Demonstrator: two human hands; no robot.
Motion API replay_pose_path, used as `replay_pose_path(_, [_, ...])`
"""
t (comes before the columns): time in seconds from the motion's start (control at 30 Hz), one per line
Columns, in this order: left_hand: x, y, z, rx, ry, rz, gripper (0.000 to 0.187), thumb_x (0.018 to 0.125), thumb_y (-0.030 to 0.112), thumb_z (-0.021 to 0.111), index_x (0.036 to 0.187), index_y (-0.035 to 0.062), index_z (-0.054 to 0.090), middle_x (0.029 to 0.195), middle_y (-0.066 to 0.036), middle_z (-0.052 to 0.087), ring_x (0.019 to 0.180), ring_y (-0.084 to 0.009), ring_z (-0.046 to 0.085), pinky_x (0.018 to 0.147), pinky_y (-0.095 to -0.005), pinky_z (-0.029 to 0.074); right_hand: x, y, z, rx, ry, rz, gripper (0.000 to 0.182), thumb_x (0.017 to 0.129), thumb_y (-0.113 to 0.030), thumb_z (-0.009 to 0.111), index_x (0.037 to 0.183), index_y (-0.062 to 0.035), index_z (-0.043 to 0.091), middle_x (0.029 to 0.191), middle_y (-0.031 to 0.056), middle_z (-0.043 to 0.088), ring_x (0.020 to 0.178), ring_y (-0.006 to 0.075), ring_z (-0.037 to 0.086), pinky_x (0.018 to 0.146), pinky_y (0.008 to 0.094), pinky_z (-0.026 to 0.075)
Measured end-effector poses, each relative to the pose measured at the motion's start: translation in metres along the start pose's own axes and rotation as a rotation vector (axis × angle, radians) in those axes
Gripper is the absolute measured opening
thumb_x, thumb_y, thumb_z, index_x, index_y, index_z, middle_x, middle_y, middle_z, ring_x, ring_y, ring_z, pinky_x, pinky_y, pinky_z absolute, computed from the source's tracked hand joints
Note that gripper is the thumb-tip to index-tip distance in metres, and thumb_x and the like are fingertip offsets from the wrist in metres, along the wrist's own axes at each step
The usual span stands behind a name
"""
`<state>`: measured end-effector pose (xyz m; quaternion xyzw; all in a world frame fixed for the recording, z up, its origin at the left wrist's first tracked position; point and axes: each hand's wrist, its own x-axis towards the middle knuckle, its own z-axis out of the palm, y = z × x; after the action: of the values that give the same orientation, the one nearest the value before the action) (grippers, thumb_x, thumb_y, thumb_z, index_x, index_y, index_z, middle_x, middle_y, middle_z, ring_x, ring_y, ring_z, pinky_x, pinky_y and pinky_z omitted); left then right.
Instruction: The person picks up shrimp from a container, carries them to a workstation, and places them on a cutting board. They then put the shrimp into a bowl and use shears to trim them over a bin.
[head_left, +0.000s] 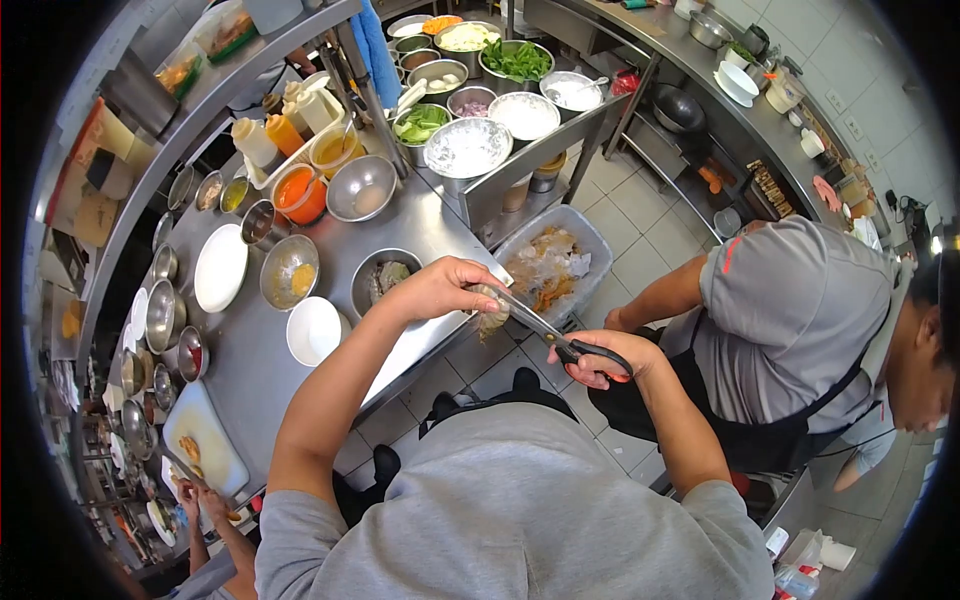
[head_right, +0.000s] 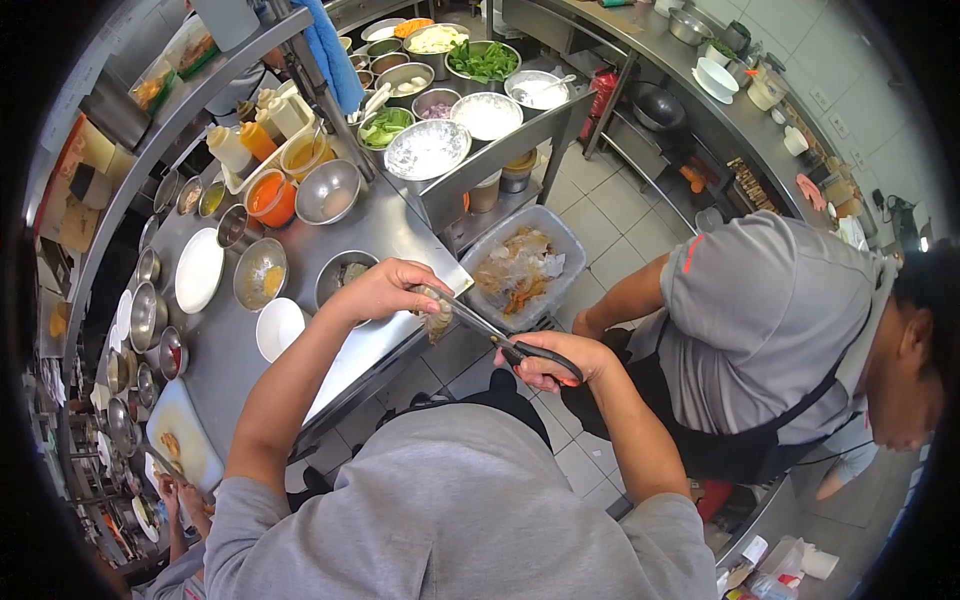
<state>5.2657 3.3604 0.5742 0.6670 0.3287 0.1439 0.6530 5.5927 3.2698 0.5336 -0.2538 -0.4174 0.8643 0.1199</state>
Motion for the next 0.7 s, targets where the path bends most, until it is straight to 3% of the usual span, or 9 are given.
replay_pose_path(0.2, [0.000, -0.001, 0.000, 0.055, 0.059, 0.031, 0.030, 0.088, 0.015, 0.075, 0.116, 0.0054, 0.071, 0.096, -0.002, 0.070, 0.083, -0.0076, 0.061, 0.074, -0.0242, 0.050, -0.002, -0.006, -0.003, -0.074, 0.039, 0.029, 0.046, 0.090, -0.027, 0.071, 0.126, -0.0053, 0.055, 0.071, -0.0057, 0.050, 0.053, 0.0033, 0.047, 0.045, 0.0185, 0.039])
replay_pose_path(0.23, [-0.001, -0.001, 0.001, 0.055, 0.058, 0.033, 0.030, 0.088, 0.015, 0.075, 0.116, 0.0054, 0.071, 0.096, -0.002, 0.070, 0.083, -0.0076, 0.061, 0.074, -0.0242, 0.050, -0.002, -0.008, -0.004, -0.077, 0.063, 0.067, 0.048, 0.087, -0.021, 0.072, 0.129, -0.0058, 0.054, 0.074, -0.0049, 0.050, 0.056, 0.0043, 0.048, 0.048, 0.0192, 0.041])
replay_pose_path(0.3, [-0.005, 0.001, 0.002, -0.238, 0.120, 0.004, 0.028, 0.088, 0.009, 0.073, 0.115, 0.0013, 0.070, 0.101, -0.007, 0.071, 0.086, -0.0102, 0.065, 0.077, -0.0245, 0.053, -0.003, -0.007, -0.003, -0.079, 0.089, 0.101, 0.051, 0.085, -0.015, 0.073, 0.131, -0.0064, 0.052, 0.077, -0.0040, 0.051, 0.059, 0.0053, 0.050, 0.051, 0.0199, 0.043])
replay_pose_path(0.37, [-0.004, -0.011, -0.005, -0.266, 0.147, 0.007, 0.027, 0.088, 0.007, 0.072, 0.114, 0.0002, 0.070, 0.100, -0.009, 0.072, 0.085, -0.0108, 0.066, 0.077, -0.0254, 0.054, -0.003, -0.001, 0.000, -0.041, 0.057, -0.060, 0.066, 0.077, -0.004, 0.070, 0.139, -0.0058, 0.046, 0.085, -0.0015, 0.050, 0.068, 0.0084, 0.051, 0.058, 0.0223, 0.047])
replay_pose_path(0.47, [-0.005, -0.014, -0.010, -0.301, 0.172, 0.010, 0.024, 0.089, 0.006, 0.071, 0.112, -0.0006, 0.070, 0.098, -0.009, 0.072, 0.083, -0.0113, 0.067, 0.077, -0.0269, 0.055, 0.001, -0.007, -0.003, -0.155, -0.052, -0.021, 0.076, 0.072, 0.001, 0.064, 0.144, -0.0052, 0.040, 0.091, 0.0011, 0.048, 0.074, 0.0111, 0.052, 0.065, 0.0249, 0.049])
replay_pose_path(0.6, [-0.009, -0.001, -0.010, -0.194, 0.118, -0.052, 0.022, 0.089, 0.006, 0.071, 0.110, 0.0010, 0.071, 0.093, -0.006, 0.072, 0.080, -0.0109, 0.067, 0.077, -0.0275, 0.056, 0.000, -0.009, -0.003, -0.166, -0.065, 0.024, 0.074, 0.073, 0.002, 0.061, 0.143, -0.0043, 0.039, 0.090, 0.0010, 0.048, 0.072, 0.0109, 0.052, 0.063, 0.0250, 0.049])
replay_pose_path(0.7, [-0.008, 0.000, -0.008, -0.108, 0.066, -0.035, 0.022, 0.088, 0.008, 0.072, 0.109, 0.0017, 0.072, 0.092, -0.004, 0.071, 0.080, -0.0108, 0.067, 0.074, -0.0259, 0.054, 0.001, -0.011, -0.005, -0.104, -0.102, 0.044, 0.074, 0.076, -0.005, 0.070, 0.143, -0.0013, 0.039, 0.092, 0.0016, 0.050, 0.080, 0.0112, 0.053, 0.067, 0.0239, 0.048])
